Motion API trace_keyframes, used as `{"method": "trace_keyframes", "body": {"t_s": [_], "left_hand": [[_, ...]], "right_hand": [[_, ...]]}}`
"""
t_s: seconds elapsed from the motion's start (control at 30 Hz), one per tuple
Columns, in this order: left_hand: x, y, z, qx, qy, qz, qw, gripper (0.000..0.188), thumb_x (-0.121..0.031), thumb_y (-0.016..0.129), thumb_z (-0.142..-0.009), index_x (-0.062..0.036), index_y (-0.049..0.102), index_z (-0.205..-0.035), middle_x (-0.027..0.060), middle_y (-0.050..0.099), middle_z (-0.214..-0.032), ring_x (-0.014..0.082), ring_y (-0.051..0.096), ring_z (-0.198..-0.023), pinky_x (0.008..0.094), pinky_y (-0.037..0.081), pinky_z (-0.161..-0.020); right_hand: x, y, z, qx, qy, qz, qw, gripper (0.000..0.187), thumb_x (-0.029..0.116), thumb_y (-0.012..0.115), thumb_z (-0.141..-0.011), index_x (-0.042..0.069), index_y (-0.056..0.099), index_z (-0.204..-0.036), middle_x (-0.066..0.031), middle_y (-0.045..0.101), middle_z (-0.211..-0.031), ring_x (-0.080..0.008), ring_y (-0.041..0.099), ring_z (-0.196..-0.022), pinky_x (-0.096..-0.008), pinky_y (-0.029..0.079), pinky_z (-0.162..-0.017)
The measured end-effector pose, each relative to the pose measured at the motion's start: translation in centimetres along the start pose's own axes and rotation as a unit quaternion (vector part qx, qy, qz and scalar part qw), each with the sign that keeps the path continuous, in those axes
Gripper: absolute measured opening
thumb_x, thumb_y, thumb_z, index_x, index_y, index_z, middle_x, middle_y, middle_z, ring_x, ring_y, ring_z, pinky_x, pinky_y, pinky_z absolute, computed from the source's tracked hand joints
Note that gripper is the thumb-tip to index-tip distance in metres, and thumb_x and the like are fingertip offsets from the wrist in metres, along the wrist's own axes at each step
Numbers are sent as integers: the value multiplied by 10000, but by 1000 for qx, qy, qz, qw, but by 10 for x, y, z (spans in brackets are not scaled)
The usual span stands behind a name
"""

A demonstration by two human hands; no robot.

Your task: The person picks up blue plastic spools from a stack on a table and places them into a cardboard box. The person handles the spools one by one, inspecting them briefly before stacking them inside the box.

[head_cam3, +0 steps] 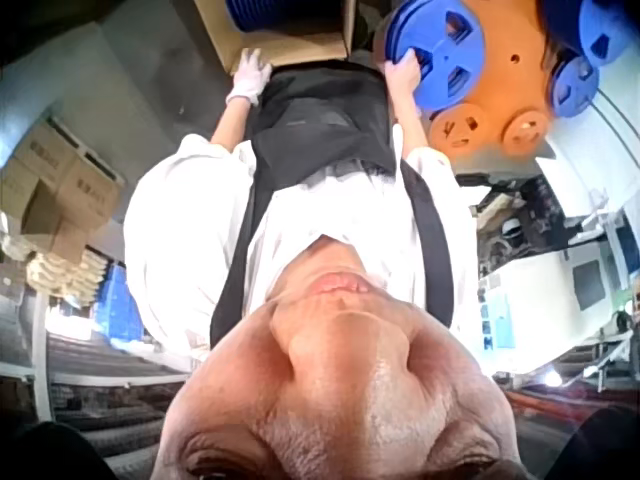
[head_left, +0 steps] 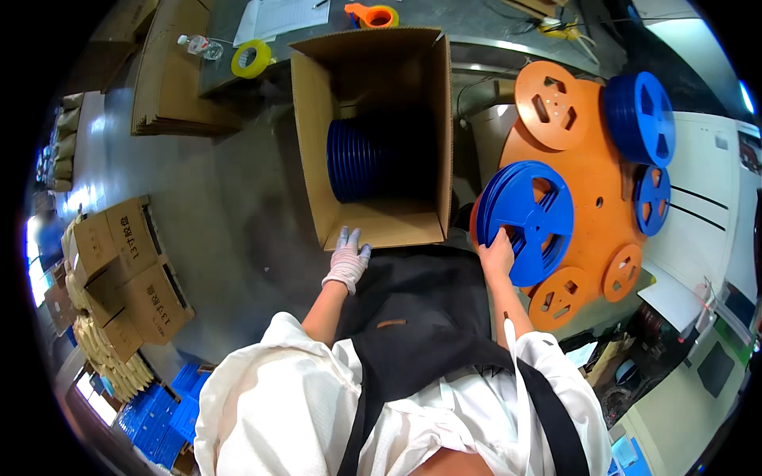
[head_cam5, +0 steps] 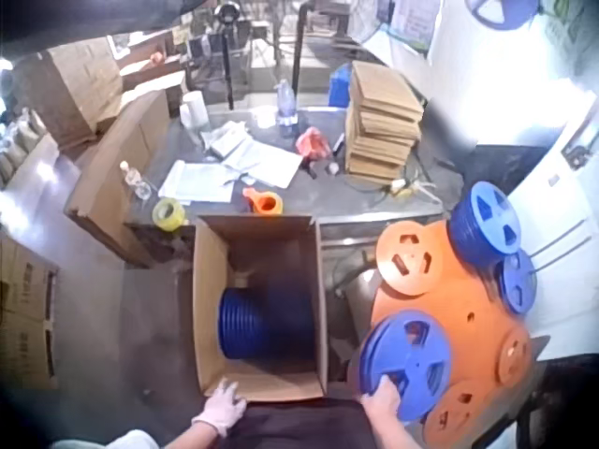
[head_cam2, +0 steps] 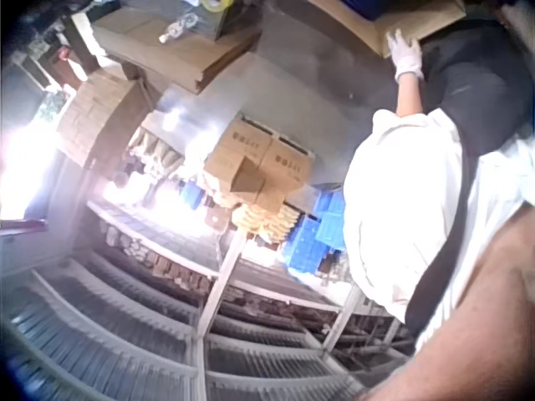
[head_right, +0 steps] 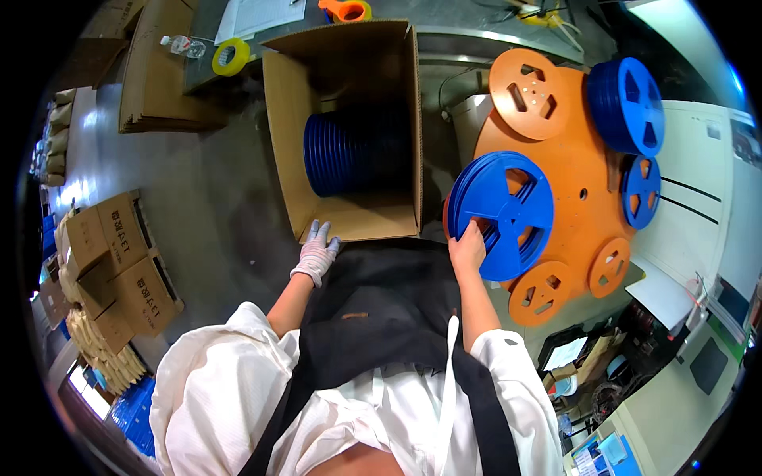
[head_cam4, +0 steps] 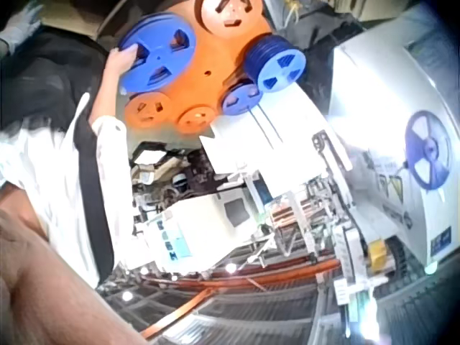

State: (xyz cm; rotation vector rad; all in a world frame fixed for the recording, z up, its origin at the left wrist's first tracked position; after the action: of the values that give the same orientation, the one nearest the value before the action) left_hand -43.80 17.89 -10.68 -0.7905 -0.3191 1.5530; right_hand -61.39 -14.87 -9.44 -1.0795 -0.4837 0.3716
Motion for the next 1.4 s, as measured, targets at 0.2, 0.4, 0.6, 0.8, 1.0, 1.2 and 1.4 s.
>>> {"method": "trace_keyframes", "body": {"t_s": [0.2, 0.4, 0.6, 0.8, 1.0, 1.2, 1.4], "left_hand": [[-8, -46, 6, -69, 104, -4, 992, 538, -358, 576, -901, -126, 457, -1372, 223, 334, -1476, 393, 434, -1278, 401, 384, -1056], [-49, -97, -2, -149, 204, 167, 953, 495, -308, 592, -914, -81, 487, -1341, 204, 438, -1413, 354, 485, -1251, 366, 396, -1039], [-165, -243, 99, -406, 374, 171, 816, 493, -249, 554, -924, -34, 461, -1359, 224, 417, -1420, 400, 362, -1335, 459, 300, -1095], [-292, -206, 171, -316, 530, -4, 787, 622, -421, 518, -901, -60, 421, -1399, 196, 368, -1465, 377, 295, -1383, 522, 137, -1154], [-276, -215, 146, -225, 552, 48, 801, 554, -359, 551, -873, -93, 477, -1354, 215, 435, -1404, 378, 374, -1329, 507, 227, -1126], [-252, -181, 133, -262, 504, -52, 822, 598, -378, 544, -865, -49, 453, -1356, 225, 425, -1412, 374, 351, -1355, 513, 206, -1137], [-212, -165, 64, -263, 412, -150, 859, 595, -354, 503, -911, -45, 402, -1410, 207, 397, -1444, 371, 347, -1356, 461, 227, -1144]], "right_hand": [[-15, -201, 21, -108, 15, -389, 915, 195, 111, 578, -902, -12, 594, -1053, -103, 677, -870, -190, 656, -775, -317, 516, -712], [6, -287, 88, -93, 9, -702, 706, 289, 218, 520, -976, -35, 582, -1102, -128, 662, -922, -196, 660, -735, -298, 547, -675], [45, -266, 112, 3, -51, -858, 511, 358, 296, 566, -946, -24, 587, -1106, -126, 628, -937, -197, 633, -709, -320, 538, -649], [101, -264, 98, 109, -116, -891, 426, 377, 245, 584, -939, -19, 514, -1199, -111, 607, -949, -188, 596, -747, -307, 520, -657], [82, -259, 106, 152, -69, -919, 358, 396, 218, 587, -943, 5, 482, -1259, -118, 618, -982, -212, 618, -811, -302, 487, -659], [74, -249, 103, 152, -39, -918, 363, 423, 261, 584, -948, 12, 476, -1272, -102, 624, -997, -205, 634, -834, -304, 490, -646], [71, -266, 96, 132, -43, -912, 386, 455, 309, 575, -950, 11, 470, -1277, -88, 622, -1034, -189, 644, -856, -282, 470, -623]]}}
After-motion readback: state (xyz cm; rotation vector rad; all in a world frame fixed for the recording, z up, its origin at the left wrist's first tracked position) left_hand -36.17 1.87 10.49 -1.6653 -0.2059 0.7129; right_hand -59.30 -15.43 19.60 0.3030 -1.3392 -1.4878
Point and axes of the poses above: each hand's wrist, its own z-axis away from the middle knuckle, its own y-axis out of the palm, x = y × z, the point moved 5 cm from there along -z, towards the middle knuckle
